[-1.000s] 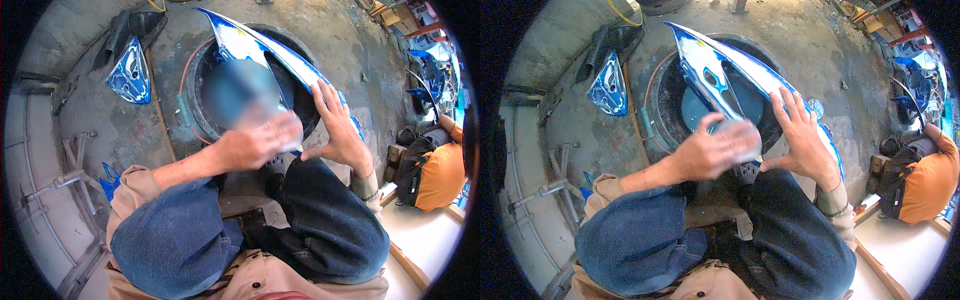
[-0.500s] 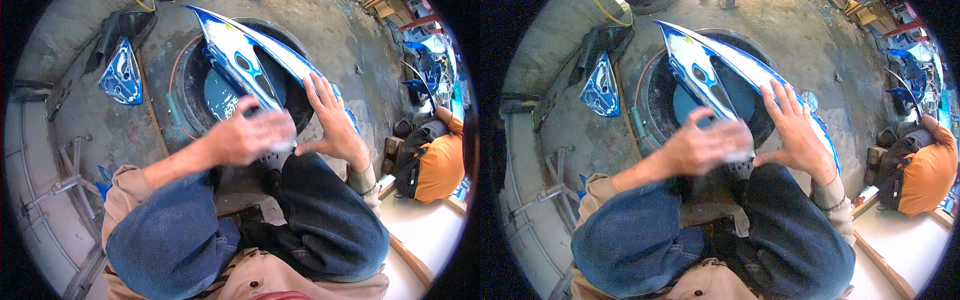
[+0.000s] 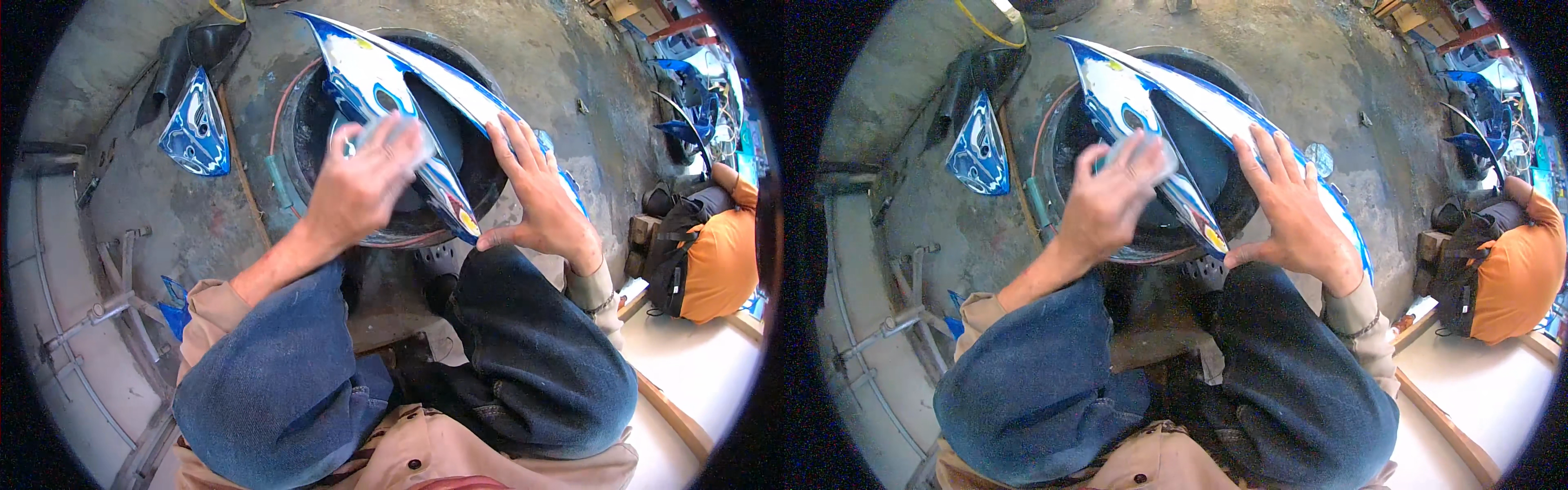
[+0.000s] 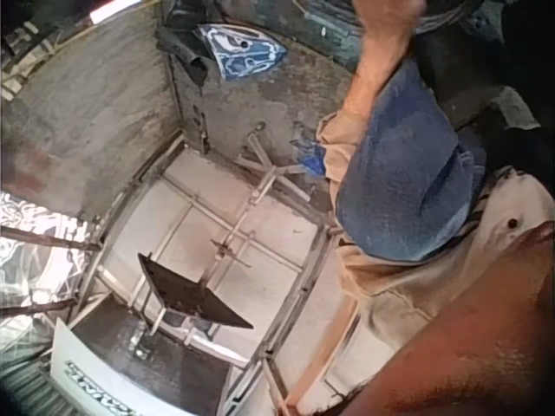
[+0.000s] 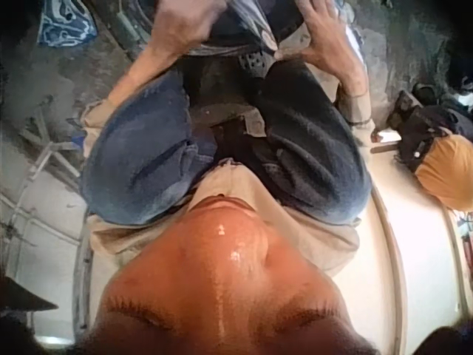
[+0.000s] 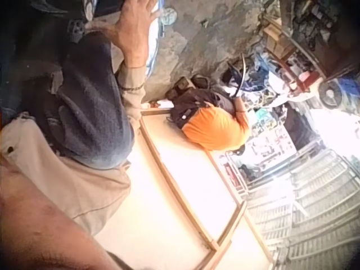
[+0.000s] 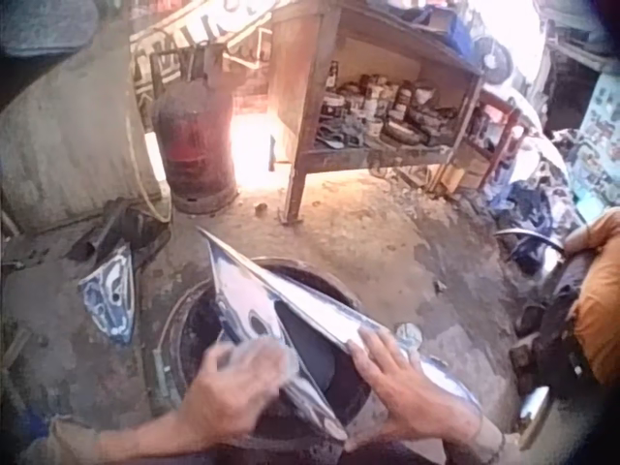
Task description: The person wet sands a blue and white motorcycle fairing by hand with a sanding pad over a bucket of water, frequently dipping the pad into the water.
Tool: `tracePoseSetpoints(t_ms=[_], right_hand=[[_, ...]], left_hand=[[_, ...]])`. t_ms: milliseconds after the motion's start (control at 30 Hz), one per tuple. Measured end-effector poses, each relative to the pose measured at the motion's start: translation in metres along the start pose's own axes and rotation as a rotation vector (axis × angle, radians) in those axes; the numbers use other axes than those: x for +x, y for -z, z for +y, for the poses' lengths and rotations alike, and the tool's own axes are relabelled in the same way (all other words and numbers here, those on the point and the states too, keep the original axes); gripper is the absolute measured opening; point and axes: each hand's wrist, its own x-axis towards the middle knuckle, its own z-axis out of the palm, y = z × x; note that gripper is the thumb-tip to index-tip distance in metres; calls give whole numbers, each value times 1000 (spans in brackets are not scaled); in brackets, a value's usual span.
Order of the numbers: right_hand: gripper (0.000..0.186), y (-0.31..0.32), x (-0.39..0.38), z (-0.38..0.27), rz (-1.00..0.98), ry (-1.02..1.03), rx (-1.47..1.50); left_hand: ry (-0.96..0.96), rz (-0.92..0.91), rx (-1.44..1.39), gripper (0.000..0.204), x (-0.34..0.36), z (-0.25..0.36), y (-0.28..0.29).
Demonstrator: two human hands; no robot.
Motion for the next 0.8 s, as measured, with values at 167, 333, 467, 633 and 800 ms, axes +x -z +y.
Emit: tracePoseSetpoints(t_ms=[167,333,467,633,800], right_hand=[[155,0,-1,-3,-23,-7,18],[155,-3,1,2,8,20,25],[154,-4,-3,3,7,21,52],[154,0,0,-2,-7,-4,11],[155,0,0,-2,-6,8,45]], left_hand=[[-237,-110,-140,46,-24,23,-7],[-40,-5,6,46,-6,7,-3],[-186,-108,-106,49,-25,26,-5],[-20,-3,-24,44,-10,14,1],[-144,-84,14,42,-15,7,5]])
